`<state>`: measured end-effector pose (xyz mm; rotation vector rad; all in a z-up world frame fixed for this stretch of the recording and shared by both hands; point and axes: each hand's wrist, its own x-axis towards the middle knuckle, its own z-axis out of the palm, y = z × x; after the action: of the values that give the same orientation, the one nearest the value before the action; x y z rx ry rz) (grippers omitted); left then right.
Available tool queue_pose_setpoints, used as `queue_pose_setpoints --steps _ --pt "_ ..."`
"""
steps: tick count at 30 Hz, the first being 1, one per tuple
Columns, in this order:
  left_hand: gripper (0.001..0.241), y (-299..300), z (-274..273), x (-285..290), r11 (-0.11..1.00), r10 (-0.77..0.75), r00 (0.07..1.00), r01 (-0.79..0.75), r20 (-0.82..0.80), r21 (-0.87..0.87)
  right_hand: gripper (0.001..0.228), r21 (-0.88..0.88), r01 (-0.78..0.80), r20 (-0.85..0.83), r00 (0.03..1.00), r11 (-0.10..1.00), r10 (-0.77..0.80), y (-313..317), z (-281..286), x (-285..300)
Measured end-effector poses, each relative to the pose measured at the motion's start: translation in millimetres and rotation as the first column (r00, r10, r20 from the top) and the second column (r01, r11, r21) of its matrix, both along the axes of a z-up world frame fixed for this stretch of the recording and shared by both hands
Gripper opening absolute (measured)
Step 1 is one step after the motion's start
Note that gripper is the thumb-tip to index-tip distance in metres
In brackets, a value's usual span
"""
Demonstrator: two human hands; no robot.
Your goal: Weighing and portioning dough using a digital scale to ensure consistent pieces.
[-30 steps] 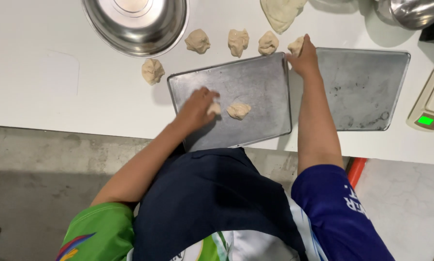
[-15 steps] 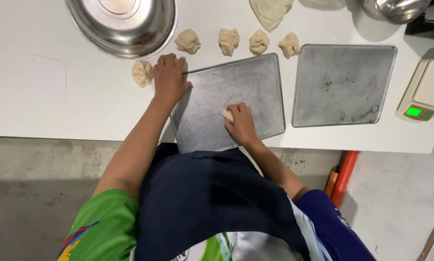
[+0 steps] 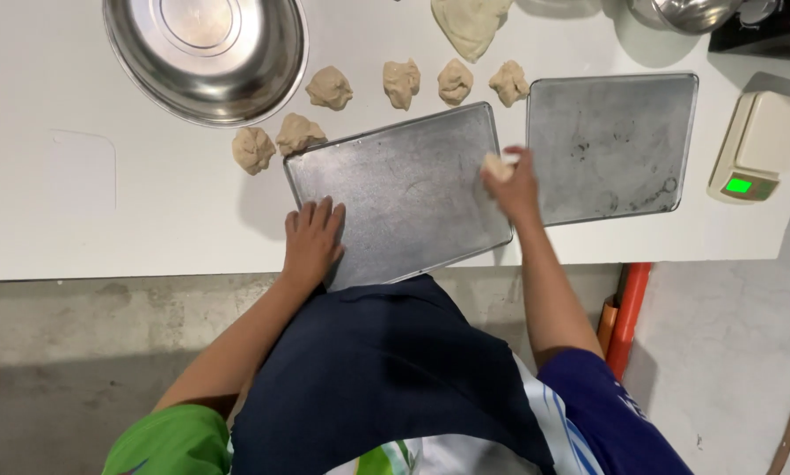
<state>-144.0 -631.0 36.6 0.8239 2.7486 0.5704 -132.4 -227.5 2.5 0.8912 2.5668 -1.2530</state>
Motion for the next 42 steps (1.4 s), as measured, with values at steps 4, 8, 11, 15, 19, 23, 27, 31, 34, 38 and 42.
queue_pose_setpoints --steps 4,8,11,15,19,23,27,31,34,38,42 --pt "0.096 -16.3 -18.0 18.6 0.982 -0.05 0.999 0.053 0.019 -0.182 0.056 0.222 0.013 -0.234 0.971 0.975 0.041 32.4 5.9 -29.8" --pt "0.101 -26.6 -28.2 27.4 0.974 -0.064 0.997 0.073 0.049 -0.214 0.044 0.345 -0.036 -0.293 0.945 0.938 0.144 37.0 1.6 -49.1" --pt "0.101 -33.4 -32.1 38.3 0.971 -0.05 0.999 0.05 0.006 -0.236 0.032 0.479 -0.038 -0.27 0.944 0.877 0.189 50.0 -25.2 -52.5" --pt "0.106 -44.4 -34.4 51.7 0.96 -0.053 0.997 0.064 0.048 -0.271 0.035 0.398 -0.16 -0.181 0.952 0.904 0.248 47.6 -26.6 -49.3" --pt "0.108 -50.7 -42.3 42.5 0.938 -0.114 0.99 0.136 0.087 -0.319 0.034 0.562 -0.227 0.028 0.966 0.795 0.256 18.7 -0.7 -29.8" --pt "0.104 -33.0 -38.7 40.3 0.935 -0.128 0.991 0.13 0.026 -0.33 0.055 0.6 -0.137 -0.332 0.853 0.788 0.402 -13.1 -44.5 36.6" --pt "0.069 -6.3 -70.1 54.1 0.896 -0.052 0.993 -0.002 -0.11 -0.444 0.066 0.604 -0.354 -0.247 0.769 0.714 0.59 -78.8 -39.5 117.6" --pt "0.057 24.8 -78.1 80.0 0.884 0.096 0.937 -0.236 -0.337 -0.404 0.071 0.538 -0.561 -0.051 0.724 0.629 0.688 -90.4 -51.3 130.5" --pt "0.053 23.4 -85.2 109.3 0.925 0.223 0.95 -0.277 -0.218 -0.26 0.073 0.579 -0.477 -0.205 0.699 0.661 0.685 -75.2 -34.3 125.0" --pt "0.064 5.3 -90.1 120.1 0.878 0.343 0.929 -0.37 -0.141 -0.302 0.071 0.578 -0.444 -0.333 0.638 0.685 0.695 -70.8 -39.0 130.6" --pt "0.071 -21.1 -92.6 129.3 0.844 0.398 0.903 -0.43 -0.165 -0.32 0.072 0.572 -0.646 0.001 0.617 0.506 0.787 -76.0 -79.4 132.5"
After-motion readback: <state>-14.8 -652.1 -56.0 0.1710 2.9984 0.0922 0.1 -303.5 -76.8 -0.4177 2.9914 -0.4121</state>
